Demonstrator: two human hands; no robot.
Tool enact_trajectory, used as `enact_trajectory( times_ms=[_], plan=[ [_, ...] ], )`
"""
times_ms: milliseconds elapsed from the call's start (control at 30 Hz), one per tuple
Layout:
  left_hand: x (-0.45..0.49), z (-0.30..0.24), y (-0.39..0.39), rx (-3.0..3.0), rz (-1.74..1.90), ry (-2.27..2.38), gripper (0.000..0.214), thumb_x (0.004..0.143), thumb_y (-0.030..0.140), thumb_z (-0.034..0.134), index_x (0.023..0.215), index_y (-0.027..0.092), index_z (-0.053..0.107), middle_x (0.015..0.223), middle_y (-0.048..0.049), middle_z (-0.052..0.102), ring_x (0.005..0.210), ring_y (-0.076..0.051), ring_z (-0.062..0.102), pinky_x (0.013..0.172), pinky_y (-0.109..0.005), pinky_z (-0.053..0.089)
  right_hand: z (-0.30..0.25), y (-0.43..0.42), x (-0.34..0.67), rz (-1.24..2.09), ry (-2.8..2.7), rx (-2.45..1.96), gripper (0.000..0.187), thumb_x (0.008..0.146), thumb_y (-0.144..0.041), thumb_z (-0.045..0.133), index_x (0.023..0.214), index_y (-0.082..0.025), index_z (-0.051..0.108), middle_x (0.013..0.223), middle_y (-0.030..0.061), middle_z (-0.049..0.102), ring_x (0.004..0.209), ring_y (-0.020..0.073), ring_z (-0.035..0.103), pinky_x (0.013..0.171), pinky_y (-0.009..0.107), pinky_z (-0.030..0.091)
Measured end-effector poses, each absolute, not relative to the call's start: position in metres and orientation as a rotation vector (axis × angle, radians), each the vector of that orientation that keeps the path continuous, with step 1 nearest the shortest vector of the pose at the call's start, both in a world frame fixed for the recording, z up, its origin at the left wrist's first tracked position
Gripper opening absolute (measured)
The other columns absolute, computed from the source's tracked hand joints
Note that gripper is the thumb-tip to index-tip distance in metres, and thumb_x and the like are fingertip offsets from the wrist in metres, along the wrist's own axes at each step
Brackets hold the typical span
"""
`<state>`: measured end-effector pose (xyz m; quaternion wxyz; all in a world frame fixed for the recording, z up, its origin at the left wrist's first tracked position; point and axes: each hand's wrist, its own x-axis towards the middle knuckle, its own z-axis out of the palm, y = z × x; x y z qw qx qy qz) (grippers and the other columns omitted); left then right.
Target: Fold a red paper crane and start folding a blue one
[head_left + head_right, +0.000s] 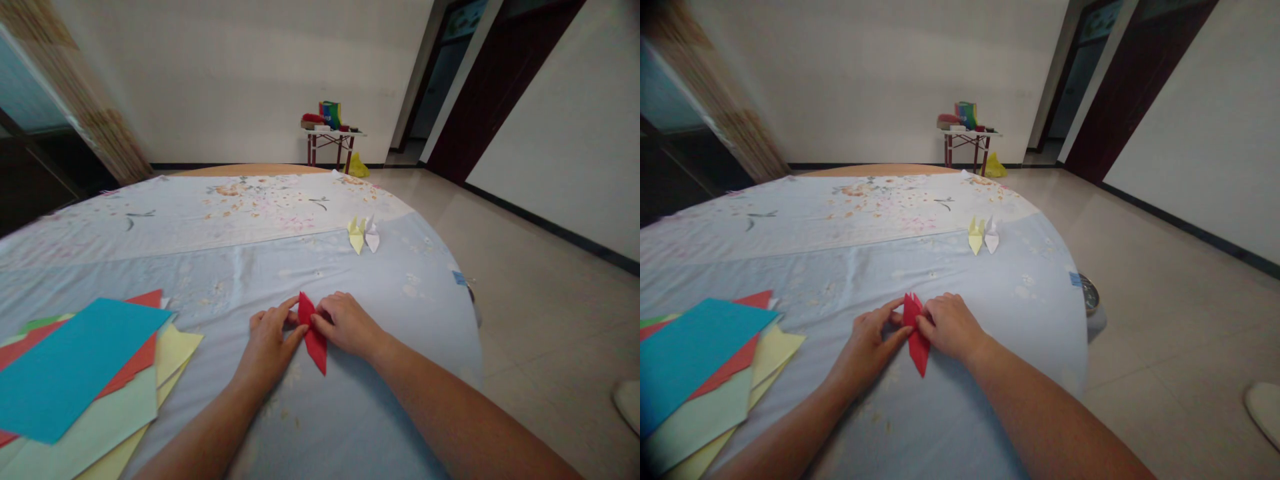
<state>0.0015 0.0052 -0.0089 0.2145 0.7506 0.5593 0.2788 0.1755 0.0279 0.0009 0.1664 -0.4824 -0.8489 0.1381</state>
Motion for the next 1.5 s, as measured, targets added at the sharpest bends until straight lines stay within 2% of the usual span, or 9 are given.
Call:
enact_trajectory(
  times_ms=[133, 233, 367, 433, 667, 900, 1233, 1400, 1500],
  plan=[
    [0.004, -0.007, 0.004, 2.027, 0.779, 1.566, 0.047, 0.078, 0.026, 0.057, 0.122, 0.021, 0.04, 0.082, 0.0019, 0.067, 0.083, -0.018, 0.06, 0.089, -0.043, 0.032, -0.001, 0.029, 0.176, 0.425, -2.386, -1.398, 0.019, 0.085, -0.031, 0.052, 0.074, -0.017, 0.059, 0.071, 0.0019, 0.061, 0.072, 0.0135, 0.052, 0.068, 0.025, 0.032],
    [0.005, -0.007, 0.002, 2.022, 0.826, 1.615, 0.042, 0.078, 0.026, 0.057, 0.115, 0.02, 0.039, 0.079, 0.0018, 0.066, 0.083, -0.019, 0.059, 0.087, -0.042, 0.034, -0.003, 0.03, 0.175, 0.428, -2.376, -1.413, 0.019, 0.084, -0.031, 0.053, 0.073, -0.017, 0.059, 0.071, 0.0018, 0.061, 0.072, 0.0135, 0.052, 0.067, 0.025, 0.032],
    [0.005, -0.006, 0.0, 2.21, 0.751, 1.594, 0.018, 0.082, 0.029, 0.052, 0.098, 0.022, 0.051, 0.086, -0.0014, 0.065, 0.085, -0.02, 0.056, 0.083, -0.041, 0.037, -0.003, 0.03, 0.173, 0.414, -2.365, -1.459, 0.02, 0.083, -0.032, 0.054, 0.071, -0.017, 0.058, 0.07, 0.0016, 0.061, 0.071, 0.0137, 0.051, 0.067, 0.026, 0.032],
    [0.005, -0.005, 0.0, 2.335, 0.651, 1.566, 0.014, 0.085, 0.029, 0.047, 0.093, 0.023, 0.057, 0.089, -0.0029, 0.063, 0.086, -0.021, 0.055, 0.082, -0.04, 0.037, -0.003, 0.03, 0.172, 0.405, -2.36, -1.472, 0.02, 0.083, -0.032, 0.054, 0.07, -0.018, 0.058, 0.069, 0.0013, 0.061, 0.07, 0.0138, 0.051, 0.067, 0.026, 0.032],
    [0.004, -0.003, 0.0, 2.456, 0.593, 1.543, 0.024, 0.088, 0.03, 0.043, 0.101, 0.025, 0.063, 0.087, -0.004, 0.061, 0.084, -0.02, 0.053, 0.078, -0.037, 0.039, -0.002, 0.029, 0.17, 0.363, -2.39, -1.499, 0.019, 0.083, -0.03, 0.053, 0.07, -0.018, 0.058, 0.069, 0.0017, 0.061, 0.069, 0.0142, 0.051, 0.066, 0.026, 0.031],
    [0.003, -0.005, 0.0, 2.444, 0.613, 1.529, 0.026, 0.088, 0.032, 0.042, 0.102, 0.024, 0.062, 0.09, -0.0046, 0.062, 0.086, -0.02, 0.054, 0.081, -0.037, 0.039, -0.003, 0.029, 0.169, 0.295, -2.393, -1.509, 0.021, 0.084, -0.03, 0.05, 0.07, -0.017, 0.059, 0.07, 0.0032, 0.062, 0.071, 0.015, 0.052, 0.067, 0.026, 0.032],
    [0.003, -0.005, 0.003, 2.435, 0.607, 1.513, 0.026, 0.088, 0.031, 0.043, 0.1, 0.025, 0.065, 0.085, -0.0043, 0.063, 0.083, -0.02, 0.055, 0.076, -0.036, 0.041, 0.0, 0.031, 0.168, 0.317, -2.416, -1.551, 0.022, 0.084, -0.033, 0.051, 0.071, -0.018, 0.062, 0.072, 0.004, 0.065, 0.072, 0.0158, 0.055, 0.067, 0.026, 0.033],
    [0.004, 0.001, -0.009, 2.572, 0.567, 1.528, 0.028, 0.087, 0.028, 0.043, 0.11, 0.024, 0.06, 0.1, -0.0073, 0.06, 0.091, -0.022, 0.052, 0.081, -0.04, 0.04, 0.002, 0.032, 0.168, 0.319, -2.434, -1.568, 0.022, 0.083, -0.033, 0.051, 0.071, -0.018, 0.064, 0.072, 0.0044, 0.066, 0.071, 0.0161, 0.056, 0.065, 0.026, 0.032],
    [0.007, 0.007, -0.019, 2.681, 0.485, 1.491, 0.027, 0.086, 0.026, 0.044, 0.109, 0.022, 0.059, 0.105, -0.007, 0.06, 0.096, -0.024, 0.051, 0.087, -0.043, 0.036, 0.002, 0.032, 0.168, 0.323, -2.432, -1.569, 0.022, 0.083, -0.033, 0.051, 0.071, -0.018, 0.063, 0.072, 0.0042, 0.066, 0.071, 0.016, 0.056, 0.065, 0.026, 0.032]
  ],
)
